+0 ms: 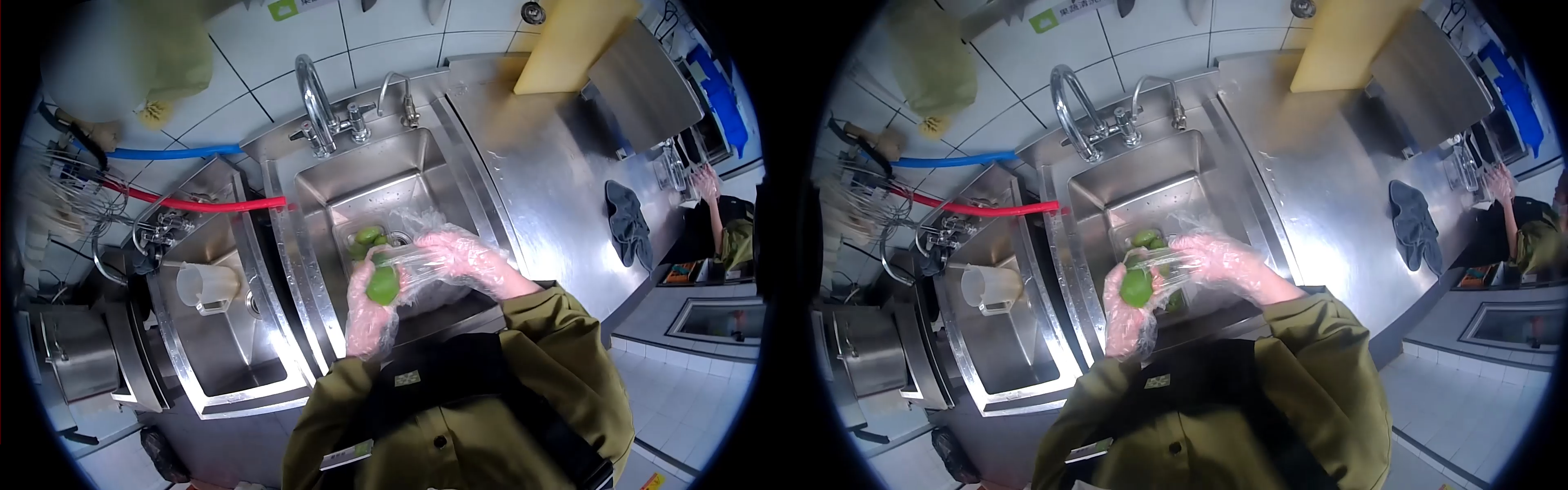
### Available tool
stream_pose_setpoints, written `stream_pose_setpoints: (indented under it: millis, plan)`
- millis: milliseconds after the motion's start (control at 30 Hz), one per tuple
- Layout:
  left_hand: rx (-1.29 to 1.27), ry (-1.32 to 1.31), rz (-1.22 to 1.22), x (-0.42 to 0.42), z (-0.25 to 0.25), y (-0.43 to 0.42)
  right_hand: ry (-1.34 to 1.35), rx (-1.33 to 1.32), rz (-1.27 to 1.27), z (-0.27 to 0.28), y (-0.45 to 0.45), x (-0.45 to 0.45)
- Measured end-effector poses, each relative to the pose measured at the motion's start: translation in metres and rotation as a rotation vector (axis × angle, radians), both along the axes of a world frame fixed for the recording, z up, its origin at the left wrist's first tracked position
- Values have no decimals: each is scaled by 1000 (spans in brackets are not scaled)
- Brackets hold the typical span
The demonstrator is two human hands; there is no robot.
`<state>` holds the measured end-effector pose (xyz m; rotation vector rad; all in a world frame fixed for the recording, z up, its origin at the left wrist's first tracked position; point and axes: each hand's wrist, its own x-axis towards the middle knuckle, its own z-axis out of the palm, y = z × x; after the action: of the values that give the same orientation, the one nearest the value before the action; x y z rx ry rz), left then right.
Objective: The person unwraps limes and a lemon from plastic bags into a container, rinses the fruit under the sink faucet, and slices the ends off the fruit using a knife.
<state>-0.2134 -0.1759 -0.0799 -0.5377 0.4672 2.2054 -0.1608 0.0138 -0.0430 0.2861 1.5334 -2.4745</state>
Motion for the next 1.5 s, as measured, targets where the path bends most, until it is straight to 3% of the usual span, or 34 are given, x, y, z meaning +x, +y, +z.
stream_pose_setpoints:
  millis: [67,167,333,400,433,467,500,533,633,667,700,733,767,800,867,967,1067,1100,1133,1167,1267,1300,1367,1433,1467,1500]
  plan:
    - [86,-67,-73,-4,-9,-1,-499,-349,70,-16,7,-5]
    - [-138,139,-243,-7,-17,8,-4,337,299,-28,4,-1]
    - [-238,252,-389,31,-71,-2,57,482,11,-88,25,-1]
    - [-336,246,-412,33,-73,-7,-417,1066,-160,-116,50,-26]
    - [-481,165,-394,33,-91,-7,-52,1542,61,-168,68,-18]
    - [-727,278,-411,36,-111,-10,366,1959,300,-163,57,-26]
    - [-972,394,-430,37,-131,-12,-181,1771,772,-157,49,-41]
    - [-1216,513,-446,36,-149,-13,-278,1780,776,-149,37,-55]
    - [-1480,828,-442,33,-191,-14,-78,1843,668,-177,-1,-85]
    - [-1597,956,-707,33,-203,-15,77,1839,635,-196,-19,-98]
    - [-1631,1114,-755,44,-209,-20,229,1823,598,-222,-35,-109]
    - [-1658,1275,-804,46,-197,-22,198,1772,595,-252,-61,-122]
    - [-1587,1157,-952,52,-210,-22,347,1753,538,-258,-78,-136]
    - [-1636,1164,-809,53,-193,-22,454,1763,813,-260,-87,-150]
    - [-1417,1140,-695,49,-177,-34,329,1793,797,-295,-119,-162]
    - [-1233,568,-313,46,-173,-35,117,1703,944,-295,-127,-180]
    - [-1164,436,-331,26,-159,-30,20,1652,780,-299,-118,-172]
    - [-907,316,39,34,-178,-23,-12,1610,731,-298,-111,-169]
    - [-1019,415,-166,18,-167,-24,-48,1523,704,-290,-97,-165]
    - [-981,311,-157,9,-164,-21,-78,1439,679,-284,-83,-160]
    - [-725,-51,19,-9,-146,-18,-208,839,302,-266,-74,-155]
    - [-667,-143,86,-14,-151,-17,-372,447,264,-256,-67,-154]
    - [-441,-305,227,-17,-179,-21,-362,392,440,-231,-61,-144]
    - [-483,-356,335,-21,-200,-19,-345,383,604,-229,-57,-121]
    - [-499,-381,391,-22,-212,-19,-164,674,679,-215,-61,-114]
    - [-739,-195,236,-15,-235,-25,66,999,768,-222,-61,-112]
